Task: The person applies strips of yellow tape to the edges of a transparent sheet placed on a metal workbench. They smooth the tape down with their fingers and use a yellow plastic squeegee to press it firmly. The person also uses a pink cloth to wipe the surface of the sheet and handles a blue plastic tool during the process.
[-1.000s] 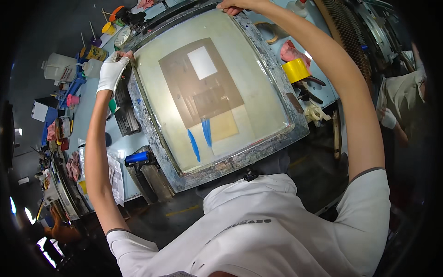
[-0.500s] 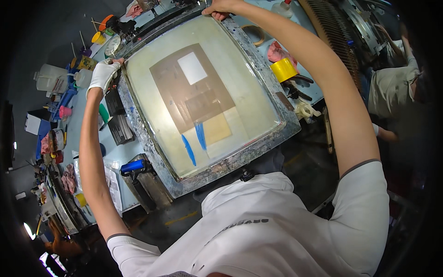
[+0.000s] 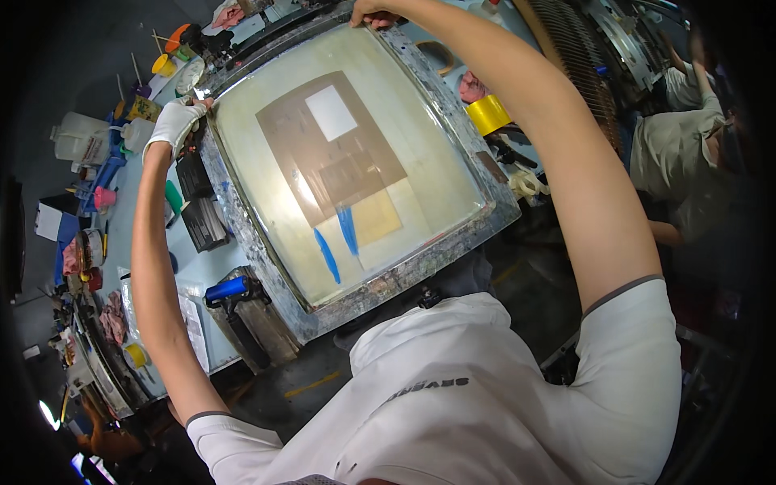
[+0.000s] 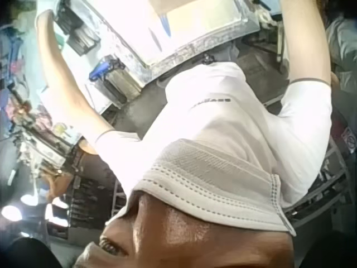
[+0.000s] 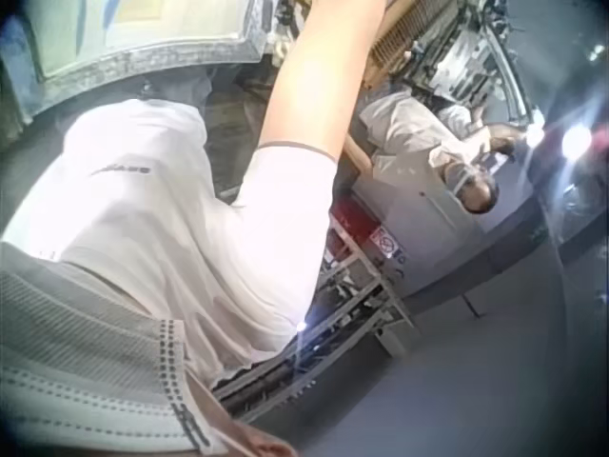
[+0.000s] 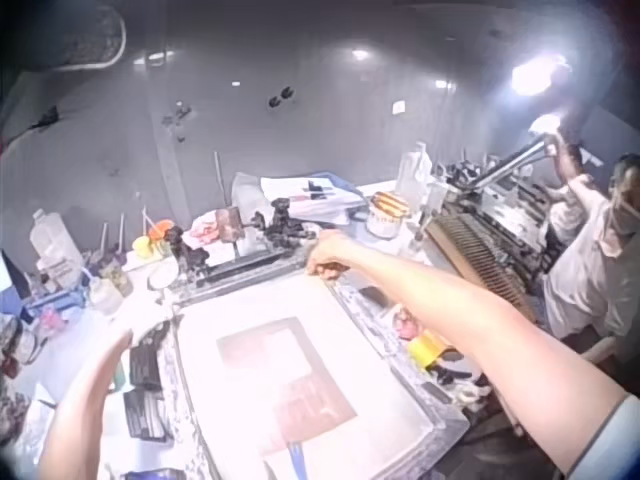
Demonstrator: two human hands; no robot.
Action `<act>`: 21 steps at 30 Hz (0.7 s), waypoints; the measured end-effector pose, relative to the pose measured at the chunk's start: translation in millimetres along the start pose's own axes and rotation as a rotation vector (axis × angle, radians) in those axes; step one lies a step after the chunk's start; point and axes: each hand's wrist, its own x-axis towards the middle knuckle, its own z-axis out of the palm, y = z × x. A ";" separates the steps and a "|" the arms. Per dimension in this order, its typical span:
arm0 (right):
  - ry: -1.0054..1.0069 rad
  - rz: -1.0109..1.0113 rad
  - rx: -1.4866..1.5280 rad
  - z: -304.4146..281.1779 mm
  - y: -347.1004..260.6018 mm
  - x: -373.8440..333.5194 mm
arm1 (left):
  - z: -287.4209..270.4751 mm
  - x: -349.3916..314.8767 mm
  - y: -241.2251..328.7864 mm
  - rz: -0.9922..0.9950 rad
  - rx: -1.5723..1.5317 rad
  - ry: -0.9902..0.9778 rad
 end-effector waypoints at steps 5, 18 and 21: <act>0.132 0.068 -0.179 9.7 -3.6 2.7 | 5.7 13.8 -7.3 0.027 0.079 0.004; 0.230 -0.043 -0.480 29.2 -17.0 -19.7 | 1.5 10.6 -20.9 0.045 0.124 0.044; 0.434 -0.121 -0.597 28.3 -14.5 -40.5 | 3.7 14.3 -15.9 0.044 0.106 0.045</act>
